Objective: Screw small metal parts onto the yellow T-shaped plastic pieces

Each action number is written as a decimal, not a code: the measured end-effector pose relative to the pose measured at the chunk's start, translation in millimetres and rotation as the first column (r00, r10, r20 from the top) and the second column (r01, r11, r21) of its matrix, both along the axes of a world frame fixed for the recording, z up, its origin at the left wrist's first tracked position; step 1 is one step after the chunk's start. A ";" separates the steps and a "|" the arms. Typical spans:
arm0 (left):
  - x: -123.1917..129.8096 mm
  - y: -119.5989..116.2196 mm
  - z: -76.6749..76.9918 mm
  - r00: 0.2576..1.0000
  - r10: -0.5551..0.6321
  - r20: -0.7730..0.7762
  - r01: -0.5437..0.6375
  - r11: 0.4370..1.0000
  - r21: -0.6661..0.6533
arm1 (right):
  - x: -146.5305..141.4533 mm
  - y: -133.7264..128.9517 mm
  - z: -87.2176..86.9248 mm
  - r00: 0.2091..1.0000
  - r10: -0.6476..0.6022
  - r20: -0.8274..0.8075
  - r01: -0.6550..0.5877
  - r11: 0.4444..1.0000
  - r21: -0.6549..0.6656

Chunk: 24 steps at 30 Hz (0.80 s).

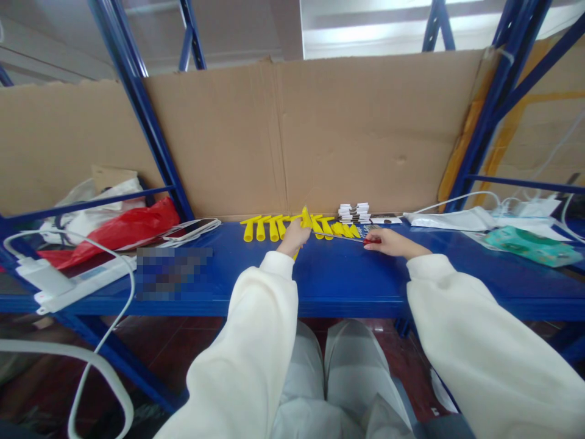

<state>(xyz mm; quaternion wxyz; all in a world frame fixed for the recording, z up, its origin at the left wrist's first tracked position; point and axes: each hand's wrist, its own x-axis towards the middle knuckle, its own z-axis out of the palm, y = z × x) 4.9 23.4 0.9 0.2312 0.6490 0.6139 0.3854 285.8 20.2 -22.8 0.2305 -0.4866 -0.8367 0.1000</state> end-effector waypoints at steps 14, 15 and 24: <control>13.1 -15.8 -8.8 0.697 -0.183 -0.693 0.374 0.918 0.133 | 18.3 7.8 1.3 0.990 -0.137 0.026 0.138 0.988 -0.070; 14.2 -16.1 -9.9 0.690 -0.185 -0.700 0.378 0.917 0.131 | 18.2 8.5 1.5 0.987 -0.158 0.022 0.159 0.986 -0.052; 13.6 -15.5 -12.0 0.692 -0.178 -0.699 0.379 0.914 0.143 | 0.7 22.9 -0.2 0.959 -0.279 0.047 0.279 0.960 -0.004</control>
